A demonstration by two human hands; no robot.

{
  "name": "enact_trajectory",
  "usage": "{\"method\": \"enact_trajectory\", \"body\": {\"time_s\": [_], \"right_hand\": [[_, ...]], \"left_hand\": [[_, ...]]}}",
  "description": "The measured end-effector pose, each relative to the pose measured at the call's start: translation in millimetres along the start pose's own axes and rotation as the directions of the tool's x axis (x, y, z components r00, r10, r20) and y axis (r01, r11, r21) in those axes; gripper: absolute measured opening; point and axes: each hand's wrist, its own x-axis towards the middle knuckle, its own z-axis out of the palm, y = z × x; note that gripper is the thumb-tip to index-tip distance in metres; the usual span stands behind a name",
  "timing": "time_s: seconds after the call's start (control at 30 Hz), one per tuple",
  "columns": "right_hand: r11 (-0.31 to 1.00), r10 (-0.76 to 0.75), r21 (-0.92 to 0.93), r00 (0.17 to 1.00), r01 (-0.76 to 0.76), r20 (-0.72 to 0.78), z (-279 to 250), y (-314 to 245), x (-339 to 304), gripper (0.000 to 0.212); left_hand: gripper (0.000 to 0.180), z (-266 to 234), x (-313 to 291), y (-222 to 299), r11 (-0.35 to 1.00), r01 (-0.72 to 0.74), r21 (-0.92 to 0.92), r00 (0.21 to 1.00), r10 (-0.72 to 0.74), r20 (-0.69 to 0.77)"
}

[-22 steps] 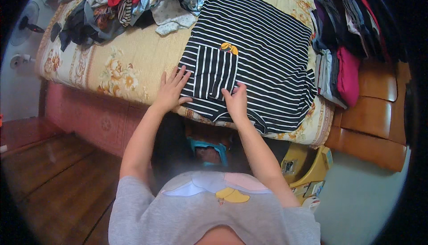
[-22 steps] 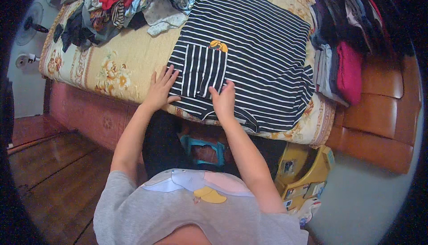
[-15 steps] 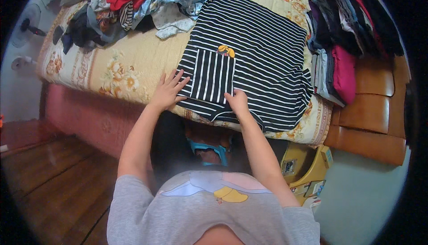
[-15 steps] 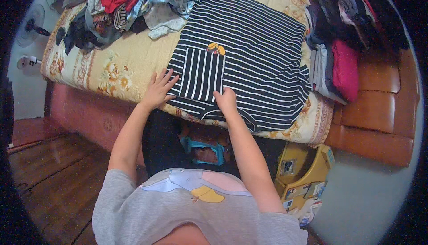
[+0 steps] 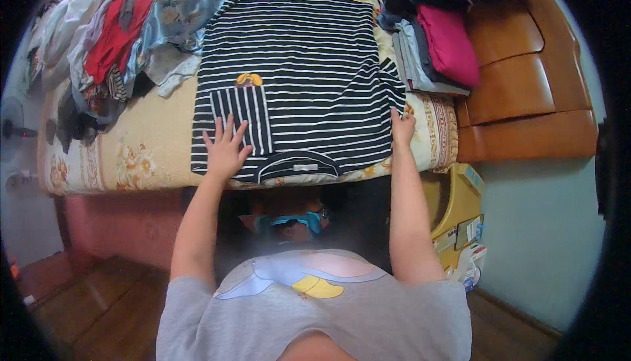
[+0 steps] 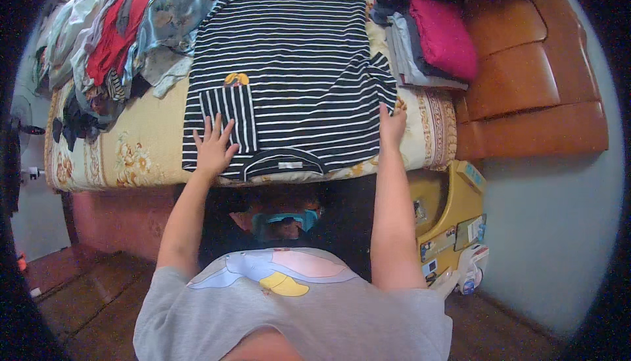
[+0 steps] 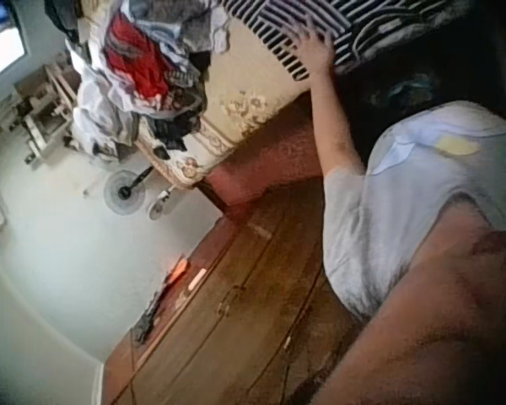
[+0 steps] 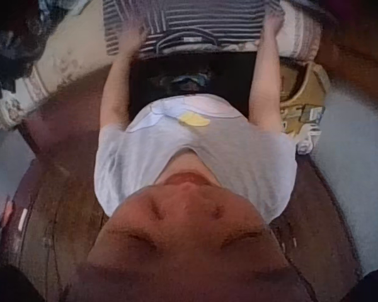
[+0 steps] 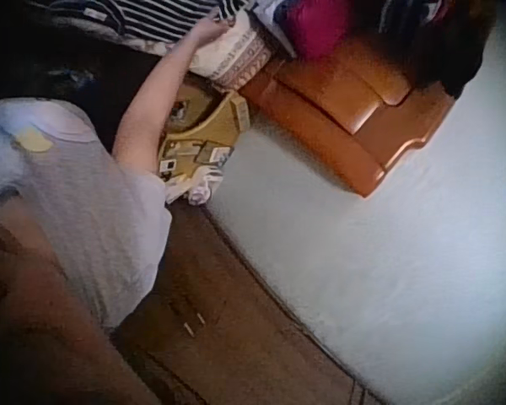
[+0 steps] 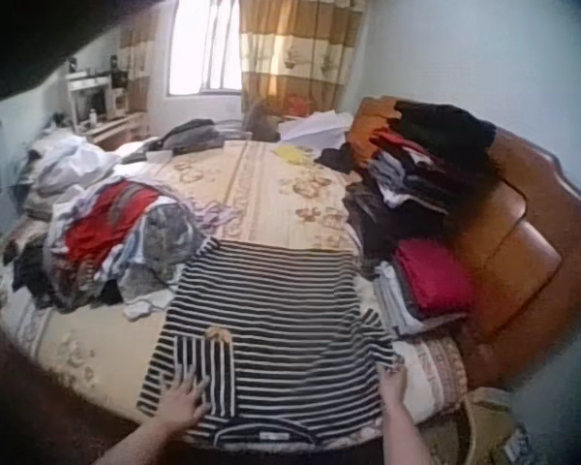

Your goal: The person folds several garments on a bed, including a pink hoodie, a striped shirt, a light purple top, and a red top. Each item is smoothed, folded into a compact rectangle, and placed into a growing stack on the right side of the bed.

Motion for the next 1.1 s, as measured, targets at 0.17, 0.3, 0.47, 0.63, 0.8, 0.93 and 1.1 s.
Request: {"method": "enact_trajectory", "body": {"time_s": [0.17,0.3,0.47,0.63,0.8,0.93,1.1], "right_hand": [[0.886,-0.18,-0.411,0.976,0.215,0.123,9,-4,28,0.066],[0.987,0.013,-0.159,1.0,-0.017,-0.028,-14,-19,10,0.05],[0.291,0.49,0.852,0.833,-0.435,0.258,-31,27,14,0.037],[0.215,0.515,0.916,0.837,-0.338,0.188,-46,37,10,0.035],[0.137,0.283,0.85,0.843,-0.508,0.458,-69,38,10,0.047],[-0.027,0.023,0.78,0.78,-0.625,0.626,-90,52,29,0.041],[0.111,0.164,0.764,0.77,-0.636,0.617,-90,43,41,0.029]], "left_hand": [[0.061,-5,5,6,1.0,0.013,-0.02,1.0,-0.012,0.009],[0.059,-13,18,40,0.994,-0.049,-0.101,0.99,0.034,-0.139],[0.061,-6,65,141,0.94,-0.313,-0.139,0.949,0.302,-0.095],[0.059,10,104,220,0.881,-0.445,-0.161,0.889,0.456,0.036],[0.065,20,111,251,0.866,-0.481,-0.139,0.856,0.498,0.137],[0.073,11,108,268,0.82,-0.505,-0.269,0.844,0.534,0.046],[0.072,32,95,302,0.711,-0.665,-0.23,0.725,0.688,0.03]]}}
